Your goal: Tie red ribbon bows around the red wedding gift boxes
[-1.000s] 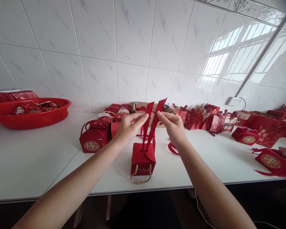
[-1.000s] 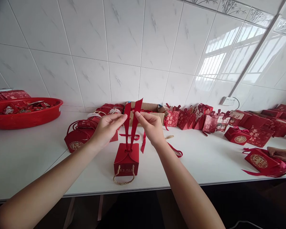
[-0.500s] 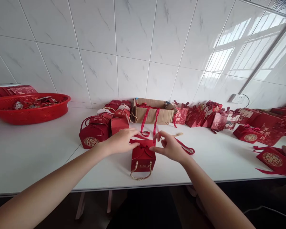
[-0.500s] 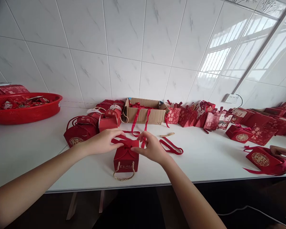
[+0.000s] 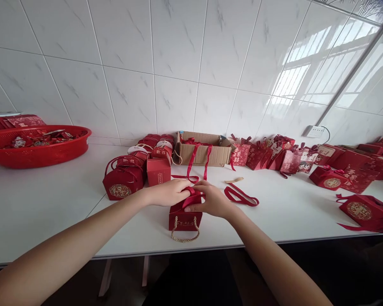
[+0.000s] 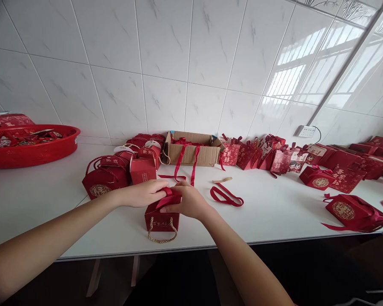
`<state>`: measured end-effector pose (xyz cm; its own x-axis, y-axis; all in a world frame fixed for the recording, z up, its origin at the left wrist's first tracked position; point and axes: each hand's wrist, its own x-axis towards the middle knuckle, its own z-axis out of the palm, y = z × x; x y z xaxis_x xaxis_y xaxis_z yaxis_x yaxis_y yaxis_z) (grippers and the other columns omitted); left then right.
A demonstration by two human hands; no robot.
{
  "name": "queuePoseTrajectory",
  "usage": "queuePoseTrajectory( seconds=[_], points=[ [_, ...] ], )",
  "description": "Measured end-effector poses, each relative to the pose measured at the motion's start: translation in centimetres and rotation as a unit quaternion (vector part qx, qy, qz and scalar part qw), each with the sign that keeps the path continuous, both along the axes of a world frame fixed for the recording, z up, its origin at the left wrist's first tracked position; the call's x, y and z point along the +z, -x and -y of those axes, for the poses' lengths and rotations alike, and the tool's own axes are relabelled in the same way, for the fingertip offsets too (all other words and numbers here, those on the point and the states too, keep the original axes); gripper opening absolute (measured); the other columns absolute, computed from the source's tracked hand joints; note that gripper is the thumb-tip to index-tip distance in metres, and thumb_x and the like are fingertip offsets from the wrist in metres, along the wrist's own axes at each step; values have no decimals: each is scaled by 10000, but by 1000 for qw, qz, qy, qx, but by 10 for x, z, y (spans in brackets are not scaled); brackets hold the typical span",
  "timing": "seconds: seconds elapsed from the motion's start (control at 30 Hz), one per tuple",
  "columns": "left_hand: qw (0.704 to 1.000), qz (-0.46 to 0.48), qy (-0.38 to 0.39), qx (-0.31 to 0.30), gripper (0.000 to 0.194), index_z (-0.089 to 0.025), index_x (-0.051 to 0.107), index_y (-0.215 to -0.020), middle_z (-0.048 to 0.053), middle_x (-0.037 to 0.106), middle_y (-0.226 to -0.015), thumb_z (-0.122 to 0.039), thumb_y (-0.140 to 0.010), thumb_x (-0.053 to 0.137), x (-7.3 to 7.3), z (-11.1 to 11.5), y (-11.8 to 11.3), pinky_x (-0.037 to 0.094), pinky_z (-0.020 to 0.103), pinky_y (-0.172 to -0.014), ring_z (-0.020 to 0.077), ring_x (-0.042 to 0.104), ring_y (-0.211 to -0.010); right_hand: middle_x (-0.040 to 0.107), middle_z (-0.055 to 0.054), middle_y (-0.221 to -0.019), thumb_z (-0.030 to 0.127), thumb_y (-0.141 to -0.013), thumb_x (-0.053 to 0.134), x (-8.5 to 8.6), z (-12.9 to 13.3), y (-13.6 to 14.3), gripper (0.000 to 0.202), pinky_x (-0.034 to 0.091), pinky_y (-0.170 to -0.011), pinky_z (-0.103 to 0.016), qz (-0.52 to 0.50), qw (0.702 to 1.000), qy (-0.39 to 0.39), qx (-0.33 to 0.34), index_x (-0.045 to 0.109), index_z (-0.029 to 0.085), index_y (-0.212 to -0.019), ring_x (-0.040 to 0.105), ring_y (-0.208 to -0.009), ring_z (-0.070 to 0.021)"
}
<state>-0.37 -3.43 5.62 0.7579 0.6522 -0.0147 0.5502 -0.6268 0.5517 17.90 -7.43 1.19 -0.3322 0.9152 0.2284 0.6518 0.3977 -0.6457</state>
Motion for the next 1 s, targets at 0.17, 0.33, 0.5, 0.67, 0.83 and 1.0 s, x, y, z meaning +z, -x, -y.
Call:
queuePoseTrajectory(
  seconds=[0.17,0.33,0.5,0.67,0.83,1.0],
  points=[
    [1000,14,-8,13,241,-197,612,-864,58,625,-875,-358,-852,434,-2,-2,-1,403,285,-625,209,571,-757,614,-68,-1105,497,-628,778,0,0,5,455,463,-811,-335,7,1000,-11,12,697,230,-988,594,-980,-228],
    [996,7,-62,57,169,-195,597,-772,58,597,-838,-298,-817,471,-9,-4,7,394,290,-610,211,557,-738,620,-88,-1107,563,-658,728,-4,2,2,530,470,-783,-345,19,1000,-19,2,668,217,-1054,604,-944,-241],
    [996,54,-41,60,159,-200,579,-698,38,594,-773,-283,-798,487,-18,-5,13,384,279,-582,194,544,-688,617,-98,-1131,598,-671,699,-8,2,1,522,468,-792,-356,26,999,-26,-1,678,216,-1027,603,-967,-262],
    [995,61,-30,71,190,-202,605,-716,30,599,-733,-314,-810,484,-19,-6,14,357,265,-530,189,544,-652,622,-92,-1128,576,-682,705,-7,2,2,487,458,-816,-364,27,999,-23,4,681,225,-1019,603,-960,-259],
    [994,66,-49,76,188,-201,570,-674,18,579,-660,-315,-798,487,-17,-4,13,336,258,-506,175,524,-596,624,-89,-1109,568,-680,709,-7,3,3,483,463,-821,-373,21,1000,-23,-1,677,222,-1015,607,-941,-254],
    [991,79,-58,90,226,-199,533,-650,18,579,-656,-384,-781,534,-20,-4,14,340,261,-512,180,523,-593,600,-83,-1110,526,-662,740,-14,9,2,489,483,-774,-332,-61,996,-54,-42,654,225,-1039,599,-925,-223]
  ],
)
